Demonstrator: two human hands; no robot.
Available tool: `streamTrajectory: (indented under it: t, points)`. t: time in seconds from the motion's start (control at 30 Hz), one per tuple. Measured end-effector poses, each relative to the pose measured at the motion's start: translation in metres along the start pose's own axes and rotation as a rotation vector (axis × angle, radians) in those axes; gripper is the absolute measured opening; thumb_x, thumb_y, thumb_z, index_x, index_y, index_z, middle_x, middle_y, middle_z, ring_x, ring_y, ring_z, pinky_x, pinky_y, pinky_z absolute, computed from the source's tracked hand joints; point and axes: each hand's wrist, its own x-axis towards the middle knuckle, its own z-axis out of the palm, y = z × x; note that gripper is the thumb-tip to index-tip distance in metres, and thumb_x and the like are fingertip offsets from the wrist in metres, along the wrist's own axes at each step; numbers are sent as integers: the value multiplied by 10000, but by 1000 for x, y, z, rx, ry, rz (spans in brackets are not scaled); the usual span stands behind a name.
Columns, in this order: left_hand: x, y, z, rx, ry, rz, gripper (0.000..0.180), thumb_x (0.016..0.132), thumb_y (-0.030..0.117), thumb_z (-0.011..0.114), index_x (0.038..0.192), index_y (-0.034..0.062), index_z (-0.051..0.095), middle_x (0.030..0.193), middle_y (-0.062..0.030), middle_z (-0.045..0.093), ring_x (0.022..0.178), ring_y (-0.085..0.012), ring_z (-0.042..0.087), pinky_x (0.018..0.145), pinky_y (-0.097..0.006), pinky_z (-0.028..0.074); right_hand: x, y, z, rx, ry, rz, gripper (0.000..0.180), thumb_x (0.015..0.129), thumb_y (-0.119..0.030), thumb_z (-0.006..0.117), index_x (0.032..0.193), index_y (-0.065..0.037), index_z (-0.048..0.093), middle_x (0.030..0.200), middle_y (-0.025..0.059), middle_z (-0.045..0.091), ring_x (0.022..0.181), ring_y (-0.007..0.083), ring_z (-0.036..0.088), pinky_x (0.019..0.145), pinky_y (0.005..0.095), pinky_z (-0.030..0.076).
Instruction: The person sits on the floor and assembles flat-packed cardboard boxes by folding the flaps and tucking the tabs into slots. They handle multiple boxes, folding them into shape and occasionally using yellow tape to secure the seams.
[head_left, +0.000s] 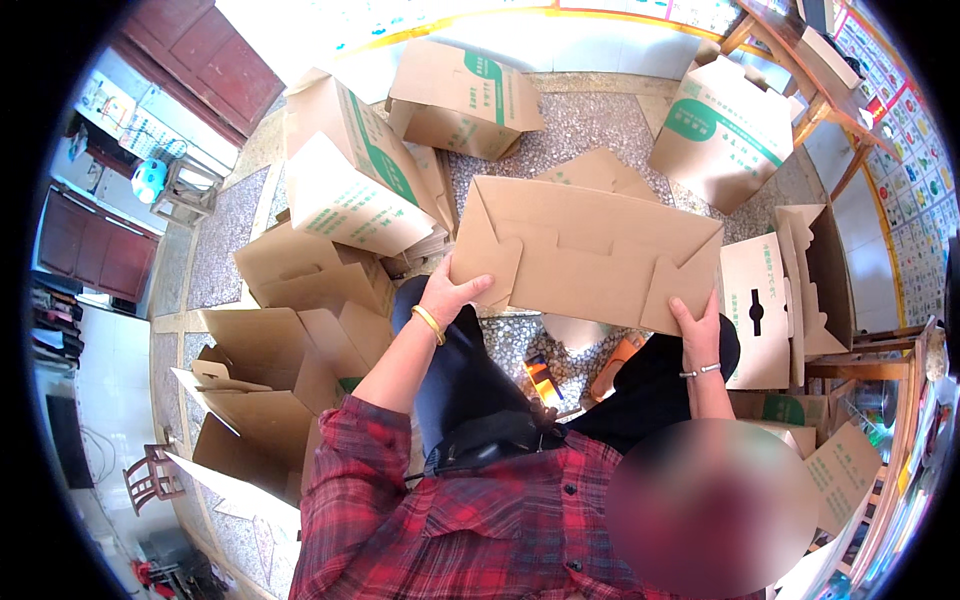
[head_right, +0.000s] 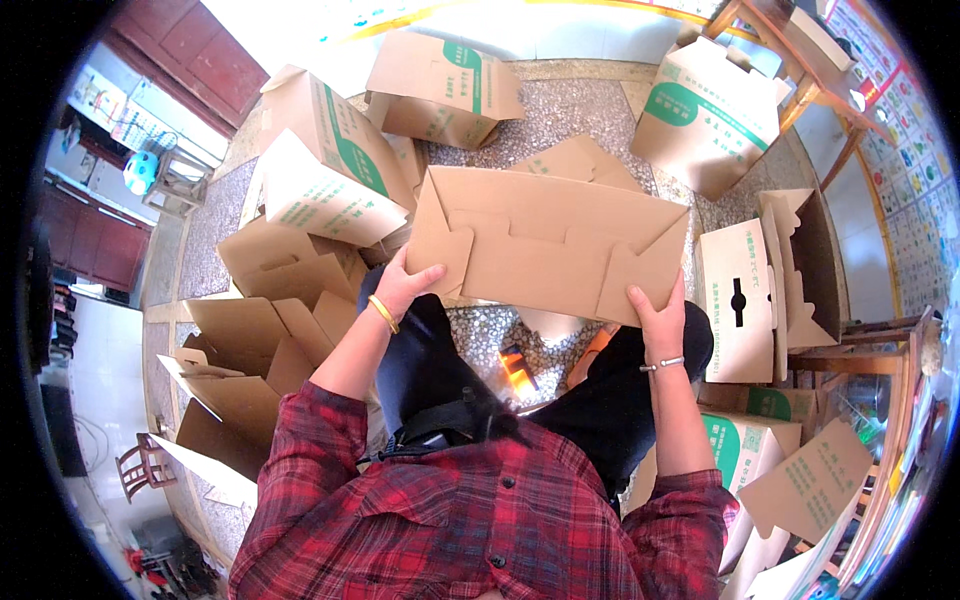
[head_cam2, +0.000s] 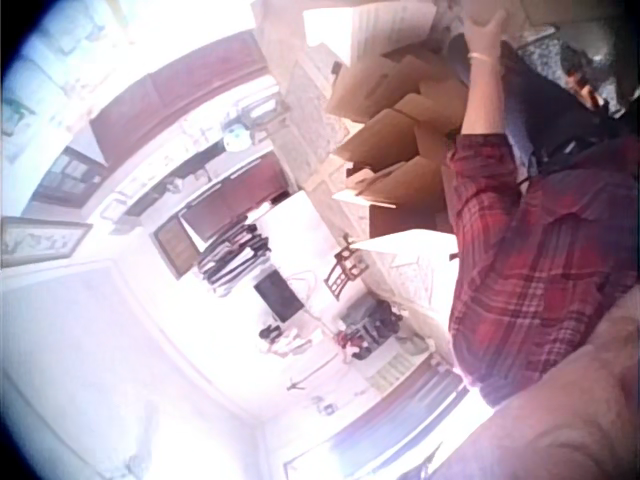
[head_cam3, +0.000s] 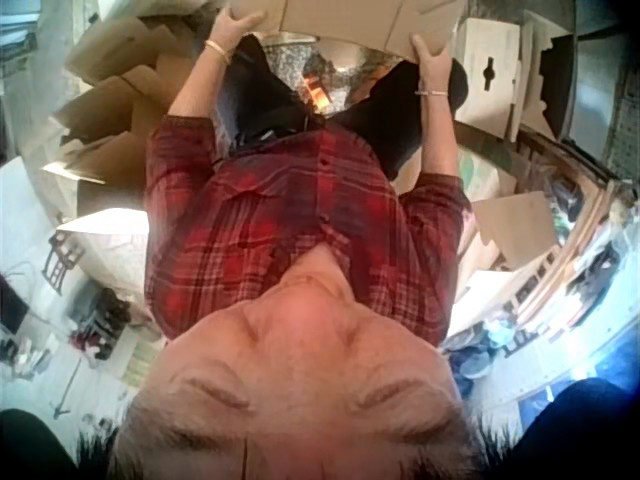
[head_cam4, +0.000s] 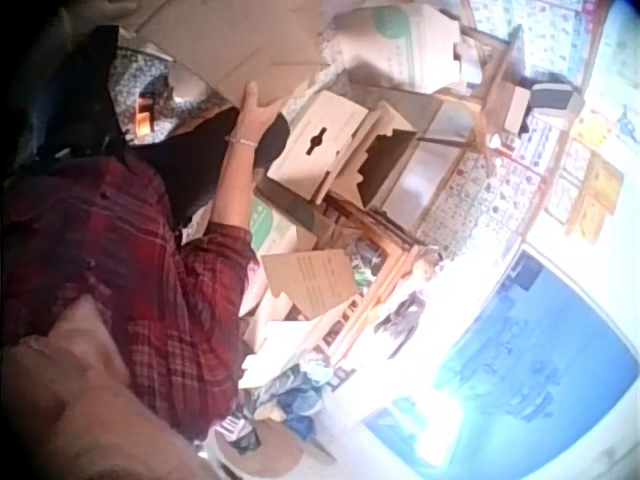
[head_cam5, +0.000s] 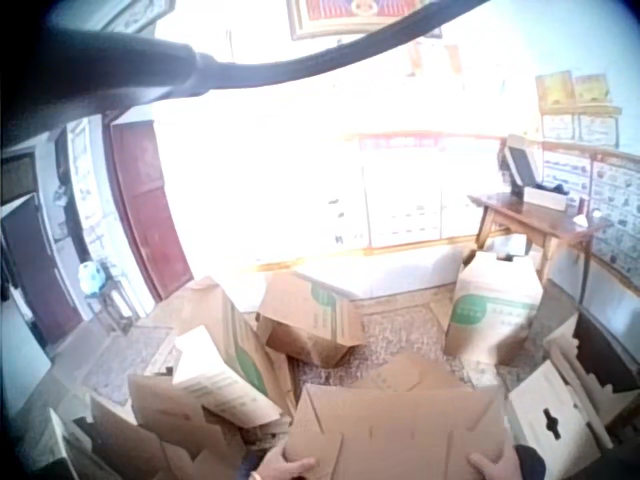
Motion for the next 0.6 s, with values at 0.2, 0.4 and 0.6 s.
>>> streamTrajectory:
  t: [0.2, 0.4, 0.6]
  points:
    - [2, 18, 5, 22, 64, 156, 748, 723, 247, 813, 1318, 0, 434, 1184, -83, 574, 1076, -171, 545, 947, -314, 435, -1, -25, 3, -23, 53, -114, 770, 782, -154, 721, 1401, 13, 294, 1266, 142, 498, 1147, 225, 494, 984, 341, 400]
    - [11, -21, 9, 96, 111, -33, 692, 745, 290, 789, 1279, -12, 469, 1158, -110, 599, 1045, -179, 573, 912, -310, 458, 22, 17, -2, -116, -24, -43, 720, 772, -196, 734, 1352, 22, 367, 1228, 140, 525, 1124, 234, 511, 977, 347, 405]
    - [23, -23, 13, 371, 145, -67, 766, 743, 370, 763, 1306, -32, 434, 1181, -182, 590, 1077, -241, 582, 932, -333, 450, 32, 44, -2, -268, 20, 10, 712, 769, -221, 737, 1335, 29, 383, 1227, 157, 532, 1132, 244, 519, 970, 352, 412]
